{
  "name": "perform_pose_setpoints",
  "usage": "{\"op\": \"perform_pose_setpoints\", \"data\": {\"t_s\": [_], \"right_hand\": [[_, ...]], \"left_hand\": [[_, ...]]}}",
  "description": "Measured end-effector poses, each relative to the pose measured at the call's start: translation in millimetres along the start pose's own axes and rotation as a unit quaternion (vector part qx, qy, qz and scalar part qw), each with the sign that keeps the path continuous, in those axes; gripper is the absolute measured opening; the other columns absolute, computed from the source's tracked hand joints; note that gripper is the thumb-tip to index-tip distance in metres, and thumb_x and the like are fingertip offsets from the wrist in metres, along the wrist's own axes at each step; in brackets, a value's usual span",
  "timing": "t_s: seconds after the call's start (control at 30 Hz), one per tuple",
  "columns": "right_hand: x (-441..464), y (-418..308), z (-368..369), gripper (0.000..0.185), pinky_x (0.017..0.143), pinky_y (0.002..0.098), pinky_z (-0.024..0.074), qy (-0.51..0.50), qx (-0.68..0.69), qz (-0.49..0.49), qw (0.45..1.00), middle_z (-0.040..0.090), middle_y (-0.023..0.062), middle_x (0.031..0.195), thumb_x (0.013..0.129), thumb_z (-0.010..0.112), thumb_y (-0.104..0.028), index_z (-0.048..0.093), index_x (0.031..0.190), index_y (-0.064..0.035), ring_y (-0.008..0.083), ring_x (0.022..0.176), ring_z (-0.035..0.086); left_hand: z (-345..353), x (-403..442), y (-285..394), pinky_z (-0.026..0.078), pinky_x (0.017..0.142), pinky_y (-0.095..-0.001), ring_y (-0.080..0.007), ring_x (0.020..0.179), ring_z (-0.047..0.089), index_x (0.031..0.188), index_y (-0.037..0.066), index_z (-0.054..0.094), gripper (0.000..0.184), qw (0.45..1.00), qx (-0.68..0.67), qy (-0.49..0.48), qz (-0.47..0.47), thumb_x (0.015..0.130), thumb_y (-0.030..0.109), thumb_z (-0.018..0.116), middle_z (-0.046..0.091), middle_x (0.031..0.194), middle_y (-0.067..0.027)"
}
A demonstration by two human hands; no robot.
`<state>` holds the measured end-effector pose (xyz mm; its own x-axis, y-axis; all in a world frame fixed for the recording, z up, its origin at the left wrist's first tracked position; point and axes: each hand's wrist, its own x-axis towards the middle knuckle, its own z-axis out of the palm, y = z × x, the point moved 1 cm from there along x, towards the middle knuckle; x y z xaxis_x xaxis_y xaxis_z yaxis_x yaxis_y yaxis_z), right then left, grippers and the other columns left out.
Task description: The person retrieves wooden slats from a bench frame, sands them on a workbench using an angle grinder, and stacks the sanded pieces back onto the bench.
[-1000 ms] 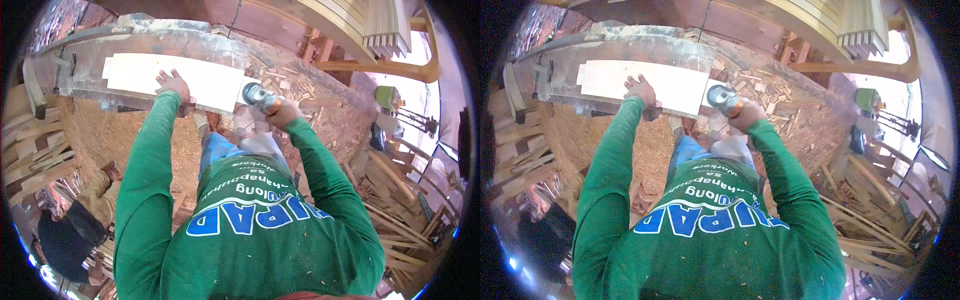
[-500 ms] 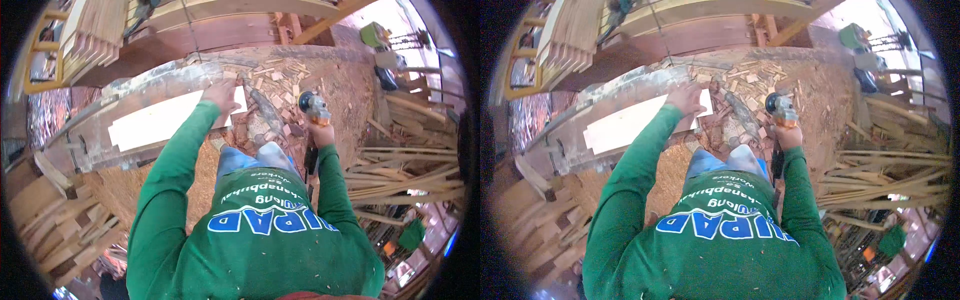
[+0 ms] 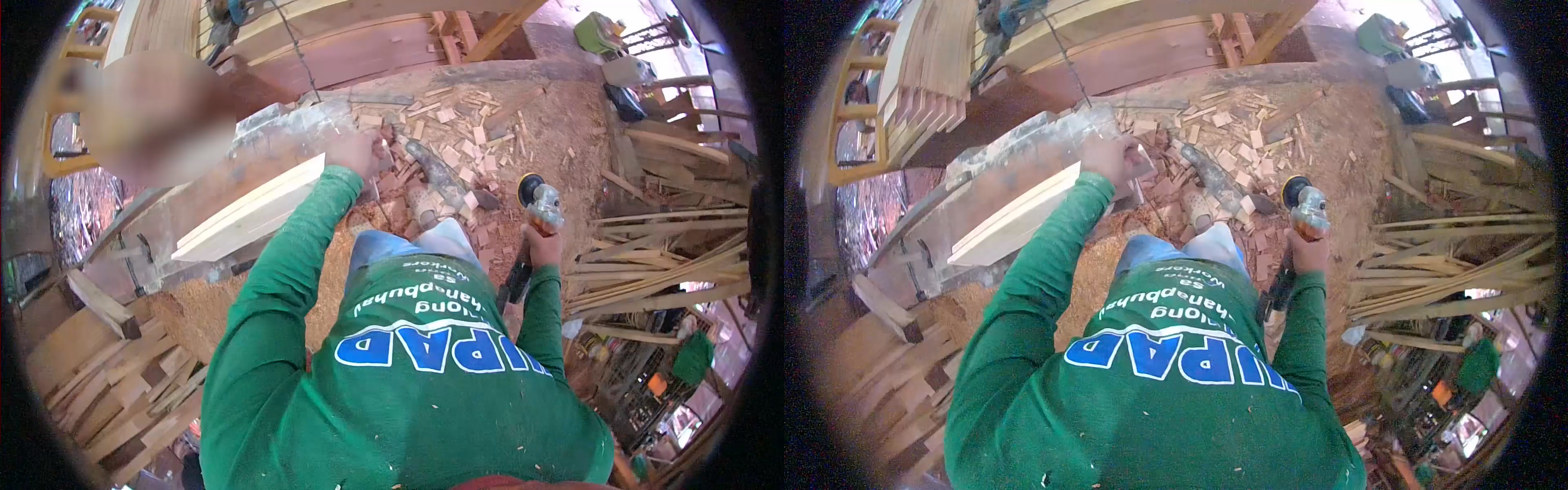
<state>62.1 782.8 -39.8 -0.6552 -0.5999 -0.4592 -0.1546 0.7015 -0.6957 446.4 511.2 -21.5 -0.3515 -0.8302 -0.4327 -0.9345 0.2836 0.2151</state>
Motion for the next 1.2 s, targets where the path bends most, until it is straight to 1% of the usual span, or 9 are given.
{"op": "perform_pose_setpoints", "data": {"t_s": [0.23, 0.33, 0.43, 0.6, 0.7, 0.77, 0.83, 0.9, 1.2], "right_hand": [[20, -85, 53, 0.039, 0.077, 0.0315, 0.0539, -0.07, 0.027, -0.154, 0.985, 0.074, 0.0047, 0.095, 0.077, 0.083, -0.019, 0.074, 0.109, 0.0005, 0.0155, 0.085, 0.068], [33, -117, 66, 0.038, 0.075, 0.0316, 0.054, -0.137, -0.032, -0.193, 0.971, 0.074, 0.0047, 0.095, 0.078, 0.082, -0.019, 0.073, 0.11, -0.0007, 0.0147, 0.084, 0.068], [33, -143, 85, 0.039, 0.069, 0.0301, 0.053, -0.159, 0.018, -0.184, 0.97, 0.073, 0.0043, 0.093, 0.078, 0.083, -0.019, 0.073, 0.111, -0.0021, 0.0123, 0.08, 0.067], [48, -161, 126, 0.036, 0.075, 0.0309, 0.0552, -0.255, 0.106, -0.139, 0.951, 0.073, 0.0031, 0.098, 0.078, 0.082, -0.015, 0.073, 0.111, -0.0017, 0.0134, 0.084, 0.068], [28, -196, 163, 0.035, 0.073, 0.0308, 0.0559, -0.329, 0.144, -0.141, 0.922, 0.072, 0.0039, 0.096, 0.08, 0.08, -0.011, 0.071, 0.113, -0.001, 0.0132, 0.083, 0.068], [-1, -227, 186, 0.034, 0.072, 0.0309, 0.0567, -0.39, 0.16, -0.141, 0.896, 0.071, 0.0044, 0.094, 0.082, 0.078, -0.009, 0.07, 0.114, -0.0004, 0.0138, 0.081, 0.068], [-37, -256, 206, 0.032, 0.07, 0.031, 0.0576, -0.45, 0.169, -0.128, 0.867, 0.07, 0.005, 0.091, 0.083, 0.076, -0.007, 0.069, 0.114, -0.0003, 0.0149, 0.079, 0.069], [-75, -282, 223, 0.028, 0.066, 0.0317, 0.0581, -0.496, 0.153, -0.145, 0.842, 0.068, 0.0051, 0.088, 0.083, 0.073, -0.004, 0.066, 0.11, -0.0014, 0.0166, 0.074, 0.069], [-168, -305, 310, 0.024, 0.067, 0.0336, 0.0586, -0.573, 0.124, -0.169, 0.792, 0.068, 0.005, 0.087, 0.083, 0.073, -0.008, 0.065, 0.106, -0.0034, 0.0167, 0.074, 0.068]], "left_hand": [[54, -46, -4, 0.051, 0.093, -0.0466, -0.0307, 0.105, 0.066, 0.11, 0.015, 0.071, 0.038, 0.986, -0.064, 0.143, 0.062, 0.086, 0.044, 0.068, 0.07, 0.111, -0.0068], [34, -58, -10, 0.05, 0.095, -0.0473, -0.0324, 0.11, 0.064, 0.115, 0.014, 0.068, 0.051, 0.994, -0.085, 0.071, 0.011, 0.082, 0.053, 0.071, 0.068, 0.116, -0.0085], [27, -86, -30, 0.052, 0.093, -0.0462, -0.0348, 0.108, 0.063, 0.119, 0.014, 0.067, 0.058, 0.961, -0.141, 0.234, 0.032, 0.074, 0.046, 0.084, 0.066, 0.115, -0.0119], [14, -128, -16, 0.05, 0.098, -0.0439, -0.0333, 0.114, 0.063, 0.134, 0.012, 0.059, 0.075, 0.93, -0.28, 0.239, -0.02, 0.075, 0.051, 0.084, 0.066, 0.119, -0.0136], [24, -128, 37, 0.05, 0.099, -0.0435, -0.0303, 0.116, 0.065, 0.138, 0.009, 0.057, 0.074, 0.85, -0.526, 0.027, -0.028, 0.082, 0.051, 0.082, 0.07, 0.116, -0.0172], [61, -127, 64, 0.053, 0.09, -0.0372, -0.0196, 0.104, 0.067, 0.135, 0.006, 0.06, 0.054, 0.675, -0.726, 0.012, 0.131, 0.097, 0.043, 0.069, 0.072, 0.113, -0.0073], [83, -109, 62, 0.051, 0.081, -0.0333, -0.0157, 0.092, 0.063, 0.11, 0.007, 0.069, 0.046, 0.728, -0.665, -0.072, 0.149, 0.098, 0.051, 0.066, 0.07, 0.094, -0.0031], [77, -117, 33, 0.051, 0.08, -0.0326, -0.0131, 0.09, 0.063, 0.106, 0.006, 0.068, 0.046, 0.679, -0.707, -0.118, 0.158, 0.095, 0.051, 0.069, 0.069, 0.097, -0.0022], [62, -201, -41, 0.046, 0.067, -0.024, -0.007, 0.081, 0.054, 0.12, 0.006, 0.057, 0.049, 0.518, -0.852, 0.011, 0.074, 0.094, 0.045, 0.073, 0.061, 0.094, 0.0018]]}}
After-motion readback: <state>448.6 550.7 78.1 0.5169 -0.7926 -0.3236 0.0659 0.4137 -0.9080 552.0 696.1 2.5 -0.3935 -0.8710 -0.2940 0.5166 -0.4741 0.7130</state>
